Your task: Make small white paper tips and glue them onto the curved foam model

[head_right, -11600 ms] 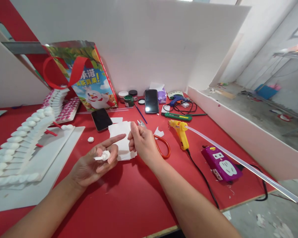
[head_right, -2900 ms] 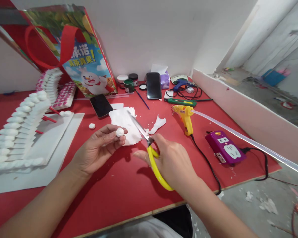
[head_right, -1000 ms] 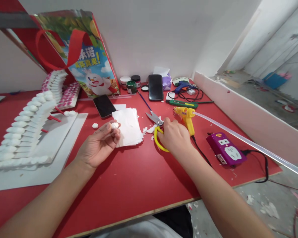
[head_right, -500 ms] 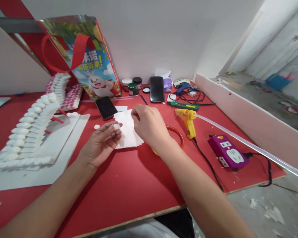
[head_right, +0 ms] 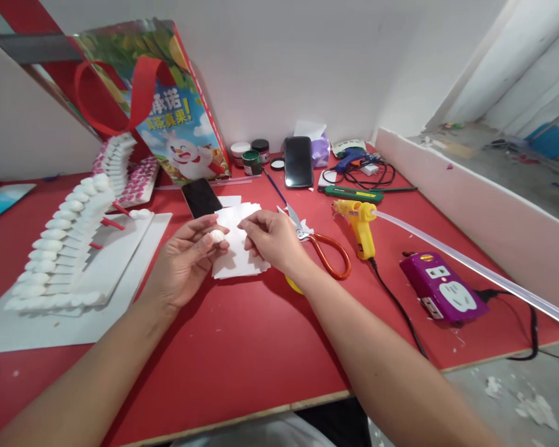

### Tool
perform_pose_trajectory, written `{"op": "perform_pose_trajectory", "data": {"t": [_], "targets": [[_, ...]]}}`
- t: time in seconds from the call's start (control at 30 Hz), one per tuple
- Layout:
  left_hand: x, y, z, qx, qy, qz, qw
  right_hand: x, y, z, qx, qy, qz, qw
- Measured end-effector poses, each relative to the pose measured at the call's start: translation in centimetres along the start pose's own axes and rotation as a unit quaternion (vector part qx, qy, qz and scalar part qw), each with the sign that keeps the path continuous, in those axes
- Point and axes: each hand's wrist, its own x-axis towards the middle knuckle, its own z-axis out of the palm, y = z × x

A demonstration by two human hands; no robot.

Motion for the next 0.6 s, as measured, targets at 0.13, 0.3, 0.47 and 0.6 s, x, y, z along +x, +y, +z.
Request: {"op": "perform_pose_trajectory", "data": {"t": [0.13,0.3,0.47,0.6], "targets": [[-0.5,0.3,-0.1,0.134,0.000,0.090,0.987,-0.2,-0.1,0.1,0.052,-0.019,0.015,0.998],[-1.3,0.7,-0.1,0.278,-0.003,0.187,0.942,-0.7,-0.5,0.0,0.139,-0.101,0.117,0.978],[-1.4,0.6,-0.3,0.370,-0.036,0.239,0.897,-0.5,-0.2,-0.1,0.170,-0.150,0.117,0.967],[-0.9,0.0,-0.8,0.403,-0.069,0.317,0.856,-0.3,-0.2,-0.2,0.199,-0.141,0.119,0.962]]}}
